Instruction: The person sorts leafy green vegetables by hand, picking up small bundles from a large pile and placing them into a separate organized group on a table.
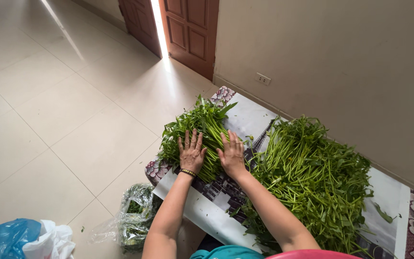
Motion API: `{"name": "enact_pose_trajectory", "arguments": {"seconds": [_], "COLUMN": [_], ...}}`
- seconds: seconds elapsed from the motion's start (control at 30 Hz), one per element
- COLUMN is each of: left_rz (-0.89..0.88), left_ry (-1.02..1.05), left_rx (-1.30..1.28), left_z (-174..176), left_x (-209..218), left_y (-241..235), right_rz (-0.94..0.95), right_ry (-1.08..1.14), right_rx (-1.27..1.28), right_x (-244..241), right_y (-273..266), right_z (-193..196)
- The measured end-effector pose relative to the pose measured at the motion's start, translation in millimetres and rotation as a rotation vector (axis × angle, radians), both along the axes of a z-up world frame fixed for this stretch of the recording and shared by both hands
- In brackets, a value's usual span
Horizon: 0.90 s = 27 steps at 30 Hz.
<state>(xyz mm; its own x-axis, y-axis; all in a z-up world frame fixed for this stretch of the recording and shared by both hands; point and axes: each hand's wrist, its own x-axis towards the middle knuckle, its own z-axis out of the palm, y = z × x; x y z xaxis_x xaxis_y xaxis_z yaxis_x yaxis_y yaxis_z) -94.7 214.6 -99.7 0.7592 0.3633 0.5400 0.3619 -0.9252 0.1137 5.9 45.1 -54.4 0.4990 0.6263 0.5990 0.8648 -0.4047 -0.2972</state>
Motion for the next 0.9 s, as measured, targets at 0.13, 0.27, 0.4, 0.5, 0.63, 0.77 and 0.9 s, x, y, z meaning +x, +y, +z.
{"name": "enact_pose_trajectory", "arguments": {"seconds": [0.13, 0.27, 0.4, 0.5, 0.63, 0.77, 0.9], "left_rz": [0.006, 0.046, 0.045, -0.034, -0.023, 0.244, 0.320], "left_ry": [-0.003, 0.084, 0.064, -0.108, -0.276, -0.373, -0.150], "left_rx": [-0.027, -0.050, -0.001, 0.010, 0.115, -0.318, -0.248], "left_z": [-6.0, -6.7, 7.4, 11.9, 3.0, 6.7, 22.0], "left_x": [5.2, 4.6, 0.7, -4.5, 1.4, 2.0, -1.6], "left_y": [-1.2, -0.4, -3.0, -6.4, 13.7, 43.4, 54.5], "right_rz": [0.093, 0.067, 0.081, 0.099, 0.100, 0.198, 0.283], "right_ry": [0.126, 0.063, 0.081, 0.064, 0.145, 0.051, -0.117], "right_rx": [-0.238, -0.347, -0.368, -0.228, -0.130, -0.104, -0.265], "right_x": [6.3, 9.4, 12.9, 11.5, 2.4, -19.2, -33.8], "right_y": [13.3, 15.5, 1.4, -14.5, -28.2, -14.0, 0.9], "right_z": [-16.5, -13.5, 8.8, 22.6, 31.0, 28.1, 17.5]}}
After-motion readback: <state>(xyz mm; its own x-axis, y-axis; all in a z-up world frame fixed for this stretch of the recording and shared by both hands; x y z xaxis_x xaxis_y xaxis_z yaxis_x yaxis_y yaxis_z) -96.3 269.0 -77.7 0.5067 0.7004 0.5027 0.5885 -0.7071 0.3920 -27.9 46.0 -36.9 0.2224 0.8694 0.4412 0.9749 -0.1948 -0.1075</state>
